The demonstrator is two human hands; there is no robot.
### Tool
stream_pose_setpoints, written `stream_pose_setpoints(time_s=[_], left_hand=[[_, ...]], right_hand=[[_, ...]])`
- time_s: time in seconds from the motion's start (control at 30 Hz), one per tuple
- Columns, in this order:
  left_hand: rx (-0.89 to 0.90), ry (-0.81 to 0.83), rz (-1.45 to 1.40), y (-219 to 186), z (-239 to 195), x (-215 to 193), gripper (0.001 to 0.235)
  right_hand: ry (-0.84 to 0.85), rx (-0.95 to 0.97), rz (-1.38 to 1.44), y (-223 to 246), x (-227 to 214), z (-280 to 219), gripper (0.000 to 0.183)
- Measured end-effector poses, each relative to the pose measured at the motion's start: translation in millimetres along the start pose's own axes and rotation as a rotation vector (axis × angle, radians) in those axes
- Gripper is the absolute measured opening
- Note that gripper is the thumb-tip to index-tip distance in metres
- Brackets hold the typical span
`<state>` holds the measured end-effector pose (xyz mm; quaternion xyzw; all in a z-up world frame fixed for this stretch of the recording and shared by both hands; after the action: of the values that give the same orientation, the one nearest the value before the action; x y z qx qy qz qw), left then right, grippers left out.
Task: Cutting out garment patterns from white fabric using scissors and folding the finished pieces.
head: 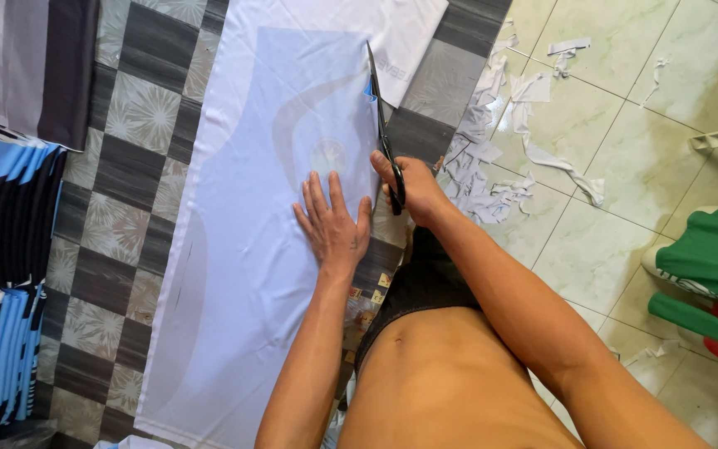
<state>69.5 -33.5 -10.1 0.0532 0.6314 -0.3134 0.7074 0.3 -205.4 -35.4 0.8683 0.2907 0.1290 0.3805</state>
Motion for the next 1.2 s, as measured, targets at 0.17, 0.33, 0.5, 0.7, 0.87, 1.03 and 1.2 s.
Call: stream_pose_setpoints(time_s=[0.17,0.33,0.5,0.7,0.87,1.03,1.2], left_hand=[[0.001,-0.014,0.017,0,-1,1,0.084],[-0.008,-0.015,0.030,-2,0,-2,0.083],[-0.008,-0.019,0.021,-1,0,0,0.083],[0.009,-0.053,0.034,-1,-1,-1,0.083],[0.013,-0.066,0.041,-1,-1,-1,0.082],[0.016,-0.078,0.035,0,-1,-1,0.083],[0.020,-0.099,0.058,-1,-2,-2,0.082]], right_hand=[[-0.024,-0.001,0.018,4,2,-6,0.063],[-0.029,0.021,0.047,3,5,-7,0.062],[-0.016,0.074,0.060,-13,15,11,0.068],[-0.021,0.089,0.069,0,23,7,0.069],[-0.060,0.054,0.048,7,20,3,0.067],[-0.076,0.039,0.065,1,23,8,0.064],[-0.031,0.082,0.085,9,36,9,0.068]])
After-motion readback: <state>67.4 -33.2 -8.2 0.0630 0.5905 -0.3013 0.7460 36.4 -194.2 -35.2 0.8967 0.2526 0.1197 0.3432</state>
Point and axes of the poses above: each hand's wrist, its own z-axis towards the middle knuckle, its own x-axis out of the palm, y = z × x, the point moved 9 cm from there along z, towards the middle knuckle, and after that the axes turned 12 degrees about -y, right-handed, at the moved point
